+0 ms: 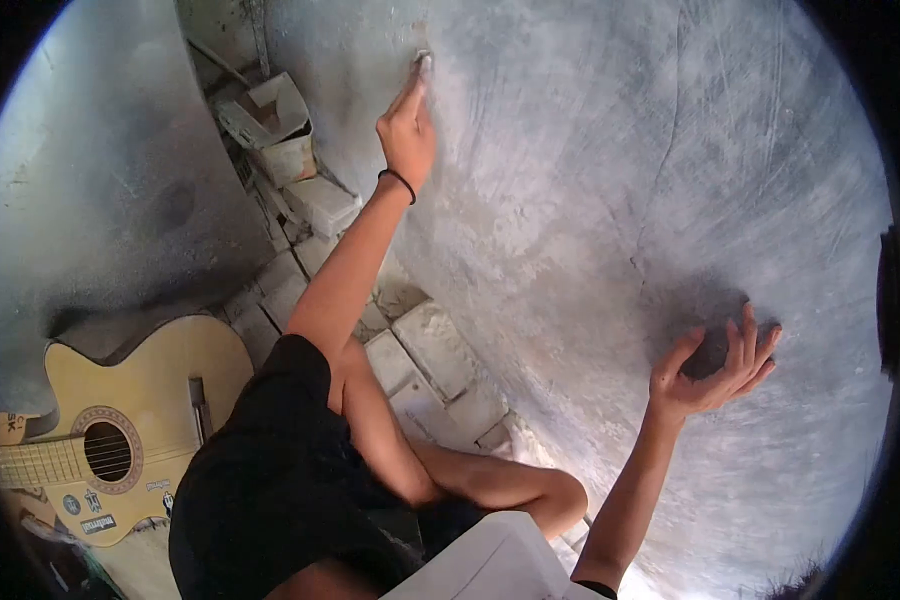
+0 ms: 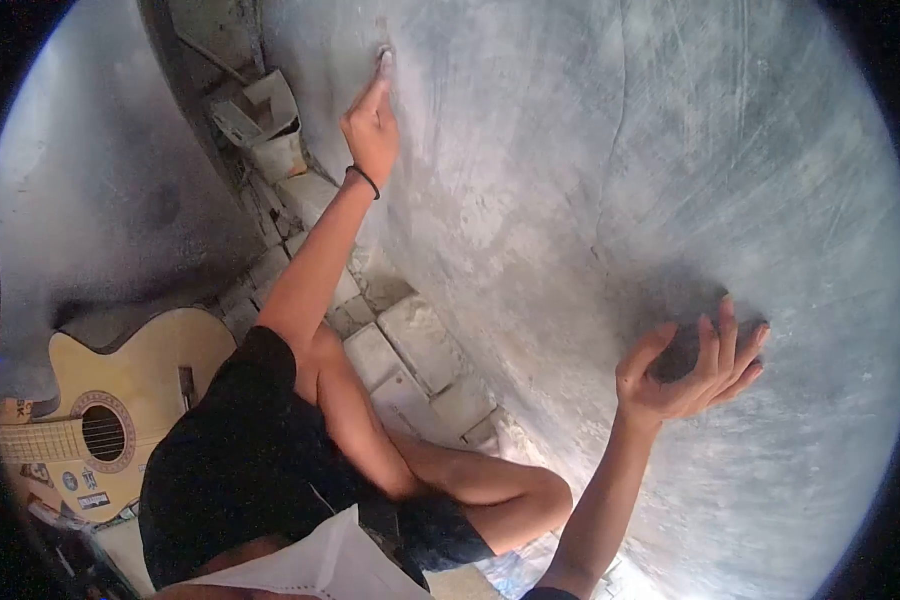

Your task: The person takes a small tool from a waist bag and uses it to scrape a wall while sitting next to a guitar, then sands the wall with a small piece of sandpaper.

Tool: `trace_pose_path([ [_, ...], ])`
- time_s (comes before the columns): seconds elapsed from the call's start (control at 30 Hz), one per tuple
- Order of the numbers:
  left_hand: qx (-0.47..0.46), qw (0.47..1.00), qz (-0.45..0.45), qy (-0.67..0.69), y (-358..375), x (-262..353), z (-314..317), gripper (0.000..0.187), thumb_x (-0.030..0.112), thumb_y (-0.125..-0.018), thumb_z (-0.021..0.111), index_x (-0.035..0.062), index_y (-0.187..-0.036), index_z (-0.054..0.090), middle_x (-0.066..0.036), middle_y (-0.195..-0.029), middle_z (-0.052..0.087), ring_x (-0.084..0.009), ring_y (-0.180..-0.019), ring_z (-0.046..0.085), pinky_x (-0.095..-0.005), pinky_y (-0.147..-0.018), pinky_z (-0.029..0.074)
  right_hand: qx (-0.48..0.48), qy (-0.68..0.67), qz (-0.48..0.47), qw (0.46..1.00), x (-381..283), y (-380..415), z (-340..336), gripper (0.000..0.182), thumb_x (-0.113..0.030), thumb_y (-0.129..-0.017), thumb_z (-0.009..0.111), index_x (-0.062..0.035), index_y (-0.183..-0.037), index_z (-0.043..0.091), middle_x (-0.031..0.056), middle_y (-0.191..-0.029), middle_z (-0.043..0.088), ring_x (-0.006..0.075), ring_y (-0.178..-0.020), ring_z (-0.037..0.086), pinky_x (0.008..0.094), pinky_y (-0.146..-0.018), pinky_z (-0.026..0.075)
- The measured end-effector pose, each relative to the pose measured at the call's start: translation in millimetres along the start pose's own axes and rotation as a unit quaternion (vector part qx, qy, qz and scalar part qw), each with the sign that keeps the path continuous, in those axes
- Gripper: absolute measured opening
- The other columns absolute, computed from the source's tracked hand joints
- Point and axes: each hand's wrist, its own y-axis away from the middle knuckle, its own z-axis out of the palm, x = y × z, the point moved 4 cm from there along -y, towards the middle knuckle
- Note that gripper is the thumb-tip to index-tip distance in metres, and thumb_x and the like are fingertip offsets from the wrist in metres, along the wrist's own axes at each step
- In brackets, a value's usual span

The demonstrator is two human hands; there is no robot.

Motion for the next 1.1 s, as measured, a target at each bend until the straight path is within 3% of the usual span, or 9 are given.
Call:
trace_pose_path([
  [0.2,-0.026,0.998,0.053,-0.022,-4.9,1.5,2.3,0.055,-0.014,-0.086,0.047,0.0058,-0.137,0.055,-0.019,-0.134,0.057,-0.0340,-0.124,0.055,-0.0395,-0.100,0.051,0.012,-0.001,0.008,1.000,-1.9,-4.4,1.5,0.032,-0.015,-0.083,0.062,-0.0081,-0.114,0.056,0.0120,-0.126,0.066,0.0355,-0.139,0.041,0.0460,-0.121,0.013],
  [0.3,-0.049,0.998,-0.031,-0.036,1.6,-7.2,6.3,0.056,-0.014,-0.084,0.048,0.0063,-0.136,0.056,-0.019,-0.132,0.059,-0.0328,-0.123,0.057,-0.0393,-0.097,0.052,-0.001,-0.003,0.010,1.000,-1.0,-0.5,-1.8,0.032,-0.015,-0.083,0.061,-0.0084,-0.114,0.056,0.0118,-0.126,0.066,0.0356,-0.139,0.041,0.0459,-0.121,0.012],
  [0.43,-0.024,0.993,0.106,-0.038,-8.0,2.0,1.7,0.051,-0.011,-0.087,0.048,0.0035,-0.135,0.055,-0.021,-0.132,0.058,-0.0363,-0.119,0.058,-0.0405,-0.094,0.053,0.008,-0.007,0.020,1.000,0.2,-1.4,0.7,0.033,-0.014,-0.082,0.061,-0.0085,-0.114,0.056,0.0116,-0.126,0.066,0.0353,-0.140,0.040,0.0459,-0.121,0.012],
  [0.57,-0.030,0.997,0.042,-0.054,-41.8,2.1,8.9,0.057,-0.015,-0.085,0.048,0.0073,-0.137,0.056,-0.019,-0.133,0.059,-0.0326,-0.125,0.055,-0.0394,-0.098,0.051,0.009,-0.014,0.018,1.000,1.3,0.4,-0.1,0.036,-0.013,-0.081,0.061,-0.0091,-0.116,0.055,0.0113,-0.126,0.066,0.0349,-0.141,0.039,0.0457,-0.121,0.012],
  [0.73,-0.036,0.989,0.130,-0.055,-29.0,8.8,4.0,0.051,-0.011,-0.087,0.048,0.0037,-0.136,0.055,-0.021,-0.131,0.059,-0.0363,-0.119,0.058,-0.0405,-0.094,0.053,0.009,-0.024,0.025,0.999,1.0,-0.8,0.8,0.037,-0.014,-0.083,0.059,-0.0100,-0.119,0.051,0.0115,-0.127,0.065,0.0344,-0.141,0.038,0.0450,-0.121,0.010],
  [0.83,-0.026,0.996,0.065,-0.060,-56.5,8.1,6.7,0.051,-0.011,-0.087,0.049,0.0020,-0.136,0.054,-0.022,-0.134,0.056,-0.0361,-0.119,0.059,-0.0413,-0.094,0.052,0.000,-0.026,0.022,0.999,1.3,0.6,0.7,0.036,-0.014,-0.083,0.058,-0.0099,-0.118,0.052,0.0122,-0.129,0.065,0.0344,-0.142,0.038,0.0445,-0.121,0.010],
  [0.93,-0.064,0.997,0.007,-0.048,-8.5,18.7,1.1,0.049,-0.010,-0.088,0.049,0.0007,-0.136,0.053,-0.024,-0.133,0.056,-0.0369,-0.119,0.058,-0.0418,-0.096,0.051,0.018,-0.036,0.033,0.999,0.7,-1.5,1.5,0.033,-0.015,-0.084,0.057,-0.0097,-0.116,0.052,0.0130,-0.131,0.063,0.0345,-0.141,0.038,0.0445,-0.121,0.011],
  [1.03,-0.083,0.992,0.082,-0.052,22.9,9.9,-2.4,0.053,-0.011,-0.087,0.048,0.0009,-0.138,0.051,-0.024,-0.134,0.056,-0.0373,-0.120,0.057,-0.0420,-0.098,0.050,0.025,-0.045,0.024,0.998,-1.2,-4.3,-0.7,0.032,-0.015,-0.090,0.058,-0.0063,-0.121,0.052,0.0134,-0.136,0.060,0.0338,-0.141,0.040,0.0446,-0.120,0.012],
  [1.1,-0.061,0.992,0.096,-0.045,-8.2,14.1,1.2,0.053,-0.011,-0.087,0.047,0.0013,-0.139,0.051,-0.024,-0.134,0.055,-0.0373,-0.122,0.056,-0.0420,-0.100,0.049,0.022,-0.040,0.022,0.999,-1.0,-5.3,-1.4,0.031,-0.015,-0.090,0.058,-0.0064,-0.120,0.053,0.0136,-0.136,0.059,0.0339,-0.141,0.040,0.0448,-0.120,0.012],
])
